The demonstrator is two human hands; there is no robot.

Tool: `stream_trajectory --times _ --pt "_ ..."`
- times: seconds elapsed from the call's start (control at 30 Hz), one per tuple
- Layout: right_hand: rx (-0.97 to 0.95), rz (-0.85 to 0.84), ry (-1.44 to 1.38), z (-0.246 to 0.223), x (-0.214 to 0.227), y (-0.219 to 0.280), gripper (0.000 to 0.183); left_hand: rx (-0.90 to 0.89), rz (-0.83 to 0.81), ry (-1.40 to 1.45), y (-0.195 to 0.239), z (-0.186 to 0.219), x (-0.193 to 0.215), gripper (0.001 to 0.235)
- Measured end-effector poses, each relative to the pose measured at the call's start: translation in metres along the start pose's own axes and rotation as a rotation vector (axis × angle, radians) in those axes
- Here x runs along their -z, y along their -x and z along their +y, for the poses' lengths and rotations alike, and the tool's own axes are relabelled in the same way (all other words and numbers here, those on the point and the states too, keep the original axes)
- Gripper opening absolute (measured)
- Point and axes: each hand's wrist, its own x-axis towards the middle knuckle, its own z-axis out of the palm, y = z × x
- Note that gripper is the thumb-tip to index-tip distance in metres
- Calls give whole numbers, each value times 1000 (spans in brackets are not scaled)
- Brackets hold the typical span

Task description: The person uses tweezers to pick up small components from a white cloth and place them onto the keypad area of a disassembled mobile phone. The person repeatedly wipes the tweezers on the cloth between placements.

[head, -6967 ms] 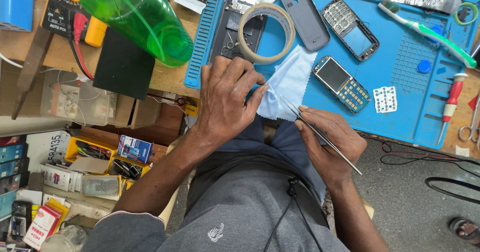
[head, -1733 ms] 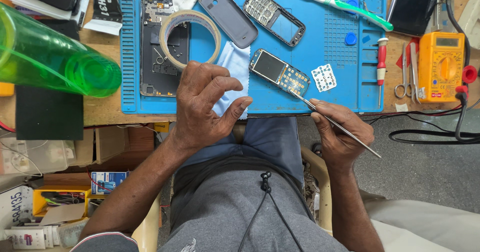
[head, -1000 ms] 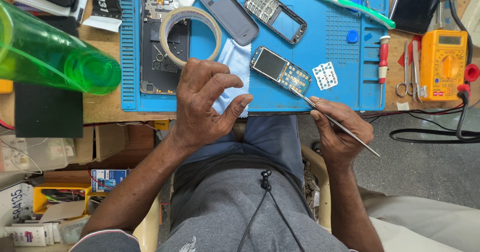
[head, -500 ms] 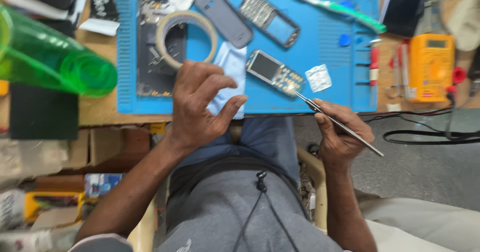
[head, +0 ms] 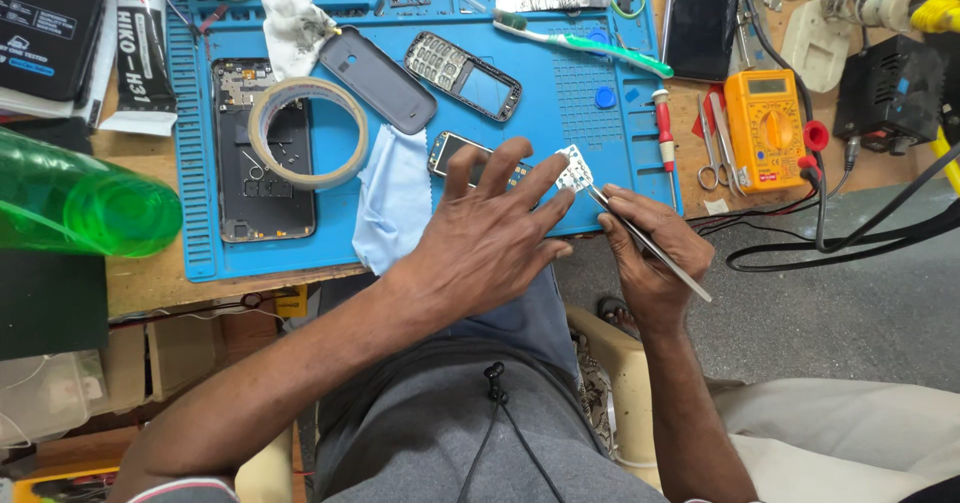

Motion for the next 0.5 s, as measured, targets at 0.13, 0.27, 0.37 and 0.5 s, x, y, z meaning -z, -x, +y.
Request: stream_trajectory --times 0.13,0.27,0.37,0.5 --pt "6 -7 25 -1 1 -3 20 9 -20 -80 -11 1 -10 47" --pt "14 -12 41 -2 1 -5 20 13 -73 -100 -13 1 -15 46" --pt "10 -15 38 -2 1 -6 20 16 -99 -94 -13 1 -18 47" --pt "1 -14 41 -2 0 -6 19 1 -133 -118 -13 0 -18 48"
